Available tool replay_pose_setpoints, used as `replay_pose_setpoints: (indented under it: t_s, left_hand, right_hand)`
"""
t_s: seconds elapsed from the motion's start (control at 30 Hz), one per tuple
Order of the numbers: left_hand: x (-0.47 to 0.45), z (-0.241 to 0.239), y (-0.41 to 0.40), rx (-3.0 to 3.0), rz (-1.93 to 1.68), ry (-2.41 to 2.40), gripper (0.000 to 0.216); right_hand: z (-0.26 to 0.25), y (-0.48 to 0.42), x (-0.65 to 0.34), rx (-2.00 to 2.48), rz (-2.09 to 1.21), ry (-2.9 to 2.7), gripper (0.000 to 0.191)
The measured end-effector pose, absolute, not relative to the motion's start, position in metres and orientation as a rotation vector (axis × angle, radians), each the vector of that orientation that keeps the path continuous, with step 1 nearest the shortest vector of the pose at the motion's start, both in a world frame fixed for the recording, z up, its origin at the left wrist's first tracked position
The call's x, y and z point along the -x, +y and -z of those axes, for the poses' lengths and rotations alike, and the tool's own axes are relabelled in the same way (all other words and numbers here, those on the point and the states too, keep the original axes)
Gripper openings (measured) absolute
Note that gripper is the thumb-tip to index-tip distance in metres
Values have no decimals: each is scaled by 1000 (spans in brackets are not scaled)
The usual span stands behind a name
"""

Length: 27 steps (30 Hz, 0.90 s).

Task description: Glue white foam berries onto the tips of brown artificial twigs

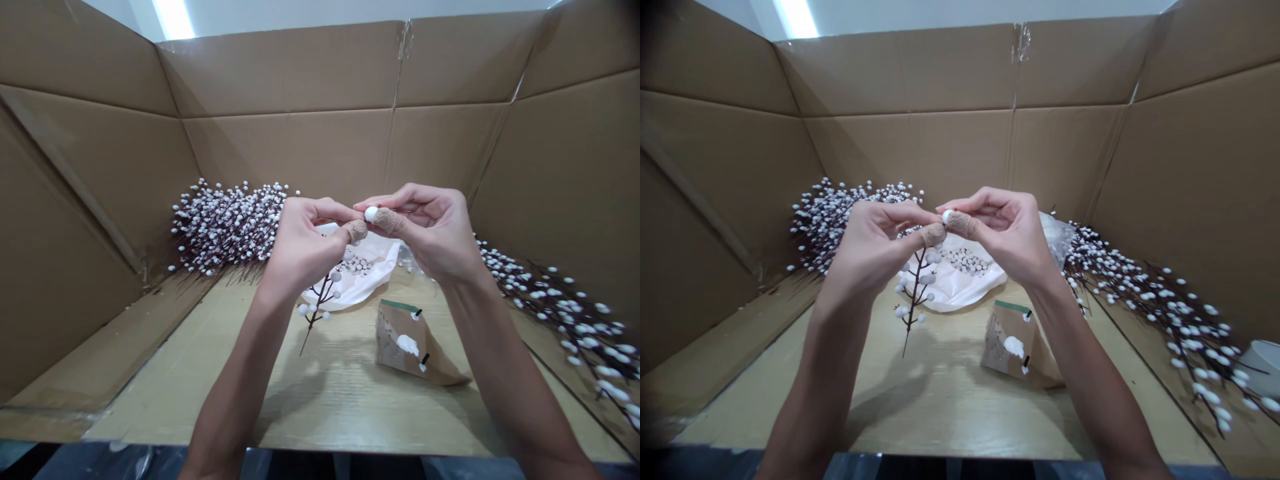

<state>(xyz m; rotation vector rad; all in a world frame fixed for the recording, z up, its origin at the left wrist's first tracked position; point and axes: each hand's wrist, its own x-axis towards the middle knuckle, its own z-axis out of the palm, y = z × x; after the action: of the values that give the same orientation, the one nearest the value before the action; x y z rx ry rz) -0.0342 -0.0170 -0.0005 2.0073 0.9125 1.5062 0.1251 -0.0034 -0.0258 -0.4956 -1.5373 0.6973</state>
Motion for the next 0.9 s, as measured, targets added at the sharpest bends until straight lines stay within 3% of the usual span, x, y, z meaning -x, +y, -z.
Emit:
replay_pose_setpoints:
  t_s: [0.33,0.57,0.83,0.9]
  left_hand:
    - [36,2,-10,-1961,-1450,875,5]
    - [49,-2,-7,-1864,-1437,848,9]
    - [74,-9,5,-1593,-1823,759,6]
    - [80,-11,7,-1483,-1902,742,4]
  right_hand:
    - [27,3,-128,470,-781,-1551,18]
    - [23,8,-140,448,-961,-1605,39]
    - [48,18,-115,914,-1066,-2507,79]
    - [61,16,-95,901,-1089,-2608,73]
